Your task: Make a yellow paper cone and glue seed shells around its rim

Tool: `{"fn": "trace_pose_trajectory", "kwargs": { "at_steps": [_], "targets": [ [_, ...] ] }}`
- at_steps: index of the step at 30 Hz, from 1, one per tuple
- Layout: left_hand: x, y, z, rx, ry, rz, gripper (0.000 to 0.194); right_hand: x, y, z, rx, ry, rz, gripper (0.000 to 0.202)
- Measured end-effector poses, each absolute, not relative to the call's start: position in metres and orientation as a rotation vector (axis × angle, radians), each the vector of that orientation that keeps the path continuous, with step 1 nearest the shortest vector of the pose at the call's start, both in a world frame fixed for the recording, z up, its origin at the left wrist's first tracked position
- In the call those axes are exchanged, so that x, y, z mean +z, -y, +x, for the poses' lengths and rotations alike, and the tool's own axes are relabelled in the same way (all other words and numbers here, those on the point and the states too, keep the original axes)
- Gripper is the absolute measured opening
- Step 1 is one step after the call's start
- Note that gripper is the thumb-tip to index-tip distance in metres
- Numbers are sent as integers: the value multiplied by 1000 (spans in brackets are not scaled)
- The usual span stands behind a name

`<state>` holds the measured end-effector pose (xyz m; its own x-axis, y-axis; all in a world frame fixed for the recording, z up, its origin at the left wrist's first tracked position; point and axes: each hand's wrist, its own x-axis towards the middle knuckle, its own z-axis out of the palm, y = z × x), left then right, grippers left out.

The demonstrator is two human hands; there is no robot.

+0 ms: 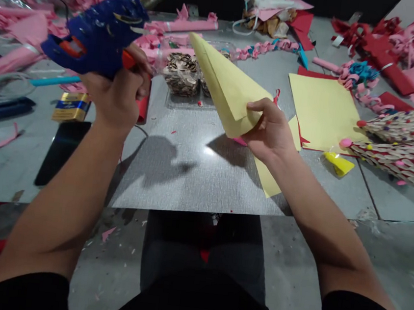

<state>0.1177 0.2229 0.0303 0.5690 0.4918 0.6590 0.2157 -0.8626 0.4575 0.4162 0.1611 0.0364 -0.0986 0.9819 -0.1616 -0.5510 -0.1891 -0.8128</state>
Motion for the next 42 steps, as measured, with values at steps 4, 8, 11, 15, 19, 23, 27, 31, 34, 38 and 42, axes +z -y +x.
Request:
{"fn": "trace_pose_trajectory", "kwargs": {
  "at_steps": [4,8,11,15,19,23,27,31,34,38,42],
  "targets": [
    [15,-234,118,1306,-447,2452,35,37,-161,416,1571,676,-870,27],
    [1,-250,108,1809,-479,2151,14,36,-161,416,1576,680,-871,29],
    [-2,-254,106,1848,-637,2055,13,35,-160,417,1538,703,-887,29],
    [2,-249,107,1803,-727,2103,19,37,-159,417,1489,676,-866,29],
    [5,-245,107,1763,-804,2073,18,40,-160,417,1521,662,-796,30],
    [2,-249,106,1765,-767,2125,21,41,-161,416,1497,691,-854,33],
    [1,-250,107,1761,-655,2231,21,38,-165,417,1467,681,-849,32],
    [7,-243,109,1727,-710,2233,22,33,-170,418,1409,658,-835,28],
    [11,-241,110,1704,-746,2230,23,33,-168,419,1401,681,-873,31],
    [13,-240,112,1742,-788,2140,23,36,-162,419,1399,709,-901,35],
    [20,-229,119,1766,-853,2090,23,34,-162,419,1430,717,-871,39]
  ]
}}
